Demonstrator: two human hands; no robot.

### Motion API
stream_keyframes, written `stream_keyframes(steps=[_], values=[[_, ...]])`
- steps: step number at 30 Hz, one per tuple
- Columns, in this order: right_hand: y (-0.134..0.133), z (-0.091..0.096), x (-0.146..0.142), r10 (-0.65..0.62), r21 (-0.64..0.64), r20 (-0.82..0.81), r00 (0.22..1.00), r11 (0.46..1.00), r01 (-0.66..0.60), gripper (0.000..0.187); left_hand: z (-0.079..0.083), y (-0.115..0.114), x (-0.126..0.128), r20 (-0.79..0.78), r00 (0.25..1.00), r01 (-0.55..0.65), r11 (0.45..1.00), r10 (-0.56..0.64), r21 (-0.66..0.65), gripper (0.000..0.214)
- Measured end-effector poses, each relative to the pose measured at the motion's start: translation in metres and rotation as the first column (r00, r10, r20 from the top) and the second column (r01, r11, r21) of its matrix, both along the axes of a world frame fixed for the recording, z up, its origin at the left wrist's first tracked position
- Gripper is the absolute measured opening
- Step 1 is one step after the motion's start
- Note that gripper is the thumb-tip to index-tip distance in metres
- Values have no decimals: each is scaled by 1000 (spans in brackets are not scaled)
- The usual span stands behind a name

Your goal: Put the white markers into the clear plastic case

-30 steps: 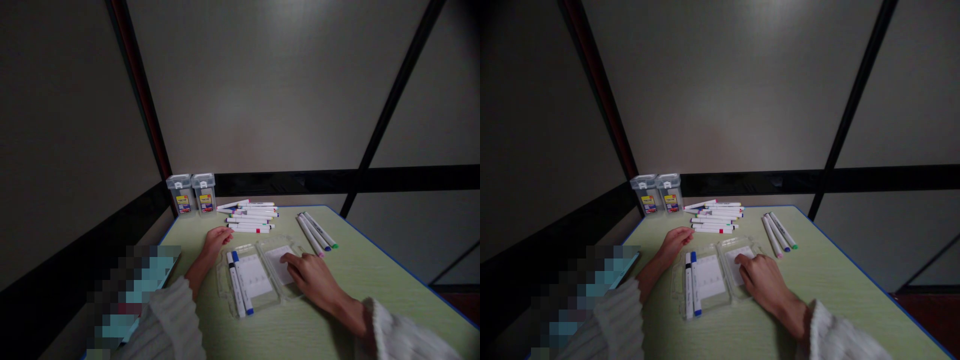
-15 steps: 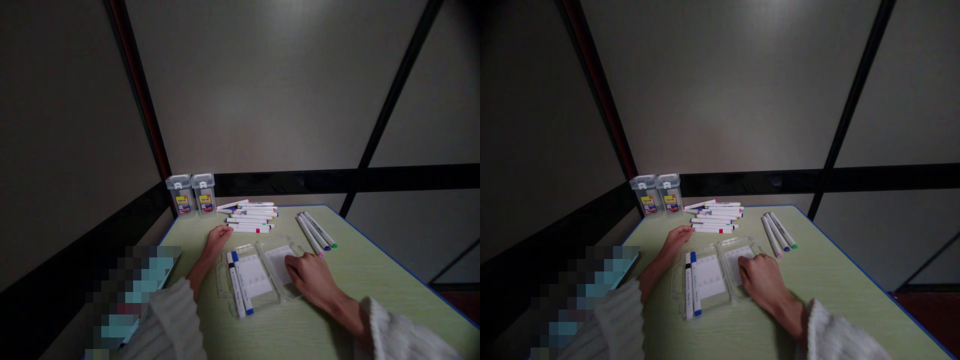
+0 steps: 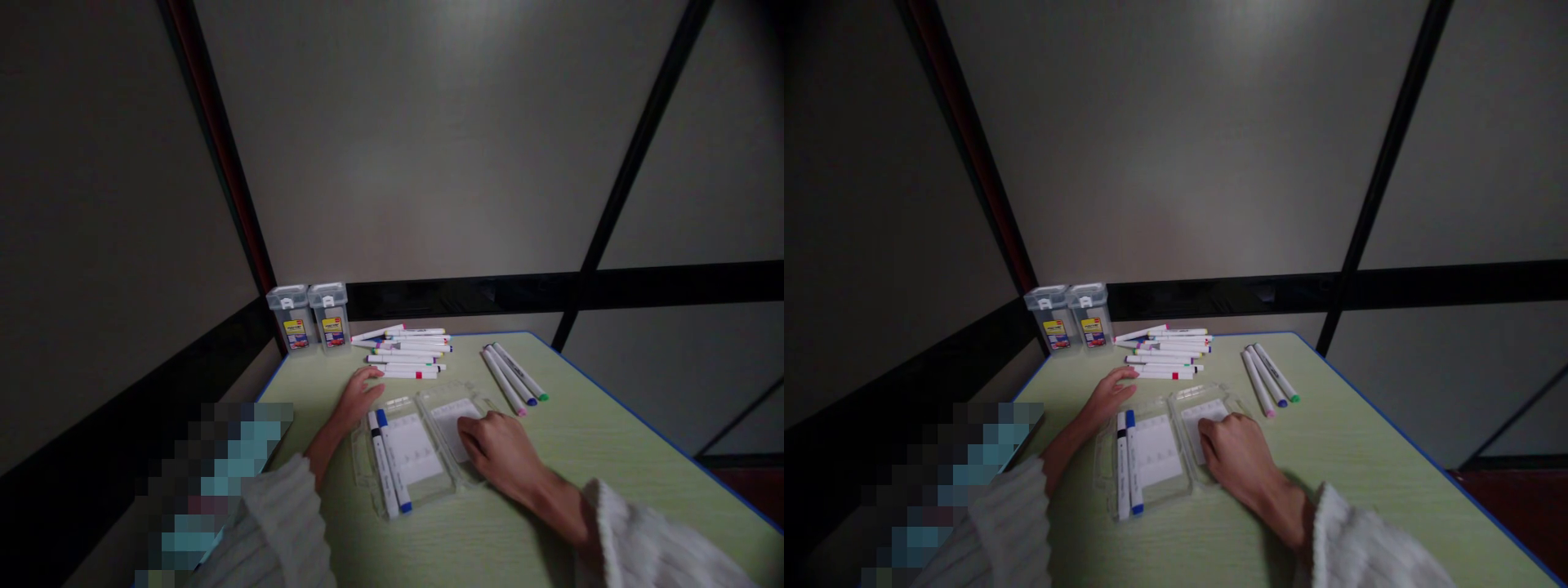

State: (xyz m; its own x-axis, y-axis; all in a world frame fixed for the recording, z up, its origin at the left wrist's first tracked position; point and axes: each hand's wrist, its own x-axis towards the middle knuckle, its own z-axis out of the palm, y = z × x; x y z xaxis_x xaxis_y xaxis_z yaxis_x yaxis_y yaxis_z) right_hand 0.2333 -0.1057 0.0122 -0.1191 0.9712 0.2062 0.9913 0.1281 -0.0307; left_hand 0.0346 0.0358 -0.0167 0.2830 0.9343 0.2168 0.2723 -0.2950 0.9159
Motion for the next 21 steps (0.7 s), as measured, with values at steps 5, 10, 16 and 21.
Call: stream_keyframes(steps=[5,10,16,21], values=[[0,0,-1,10,-19,-7,1000,1000,-10,22,0,0,1,2,1000,-7,1000,7,-26,21],[-1,-1,-1,29,-35,-18,999,999,-30,21,-2,1,0,-26,1000,17,1000,-17,3,23],[-1,-2,-2,69,-55,-31,997,996,-71,19,-3,3,-1,-82,996,32,999,-29,32,24],[-2,-2,-2,80,-67,-34,996,994,-82,18,-2,3,-1,-89,996,9,999,-5,45,23]])
